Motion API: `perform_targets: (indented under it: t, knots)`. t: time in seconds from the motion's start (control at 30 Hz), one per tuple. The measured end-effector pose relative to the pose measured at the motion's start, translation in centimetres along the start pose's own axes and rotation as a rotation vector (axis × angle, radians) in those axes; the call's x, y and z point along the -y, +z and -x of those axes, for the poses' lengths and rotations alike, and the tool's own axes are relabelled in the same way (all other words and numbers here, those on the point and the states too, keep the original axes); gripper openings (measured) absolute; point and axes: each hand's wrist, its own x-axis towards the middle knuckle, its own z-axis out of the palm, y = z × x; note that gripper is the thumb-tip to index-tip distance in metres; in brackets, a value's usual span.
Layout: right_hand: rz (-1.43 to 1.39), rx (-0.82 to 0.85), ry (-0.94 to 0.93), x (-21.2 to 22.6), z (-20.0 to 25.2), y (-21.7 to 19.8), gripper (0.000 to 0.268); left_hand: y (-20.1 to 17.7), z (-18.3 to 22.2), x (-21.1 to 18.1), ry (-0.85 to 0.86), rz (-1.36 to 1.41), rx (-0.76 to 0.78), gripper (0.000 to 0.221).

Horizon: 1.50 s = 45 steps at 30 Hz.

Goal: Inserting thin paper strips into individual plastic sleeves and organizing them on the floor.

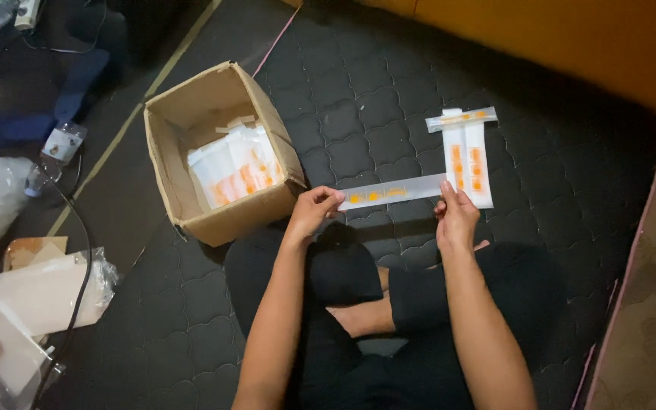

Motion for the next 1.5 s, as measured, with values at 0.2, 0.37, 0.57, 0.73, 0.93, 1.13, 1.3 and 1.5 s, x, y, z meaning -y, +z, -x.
perform_targets:
  t: [0.2,0.37,0.57,0.73,0.93,1.13,1.3,1.5]
  knots:
    - [0.110,-0.030,-0.003,-0.6,-0.5,-0.6,0.016,0.7,-0.5,0.5,0.041,0.000,-0.022,0.020]
    - [0.067,-0.028,-0.010,-0.2,0.2,-0.3,0.014,1.2,-0.1,-0.2,0.094,0.040,-0.064,0.021]
    - [0.053,-0.005,-0.033,-1.7,-1.3,-1.1,0.015,1.0,-1.4,1.6,0.150,0.006,-0.061,0.020]
    - [0.032,-0.003,-0.021,0.4,0.9,0.0,0.013,1.0,-1.3,1.4,0.144,0.017,-0.068,0.018]
    - [0.046,0.021,-0.043,-2.2,-1.6,-1.1,0.012,0.8,-1.2,1.3,0.137,0.030,-0.054,0.018]
    - [0.074,0.138,0.029,-2.6,-2.2,-0.7,0.013,0.4,-0.3,0.4,0.120,-0.023,-0.031,0.018]
    - [-0.019,0.193,0.099,-2.0,-3.5,0.3,0.019,-0.2,0.2,1.6,0.153,-0.192,0.115,0.018]
    - [-0.096,0.480,0.212,-4.2,-7.6,1.8,0.011,2.7,1.7,3.0,0.018,-0.514,0.736,0.025]
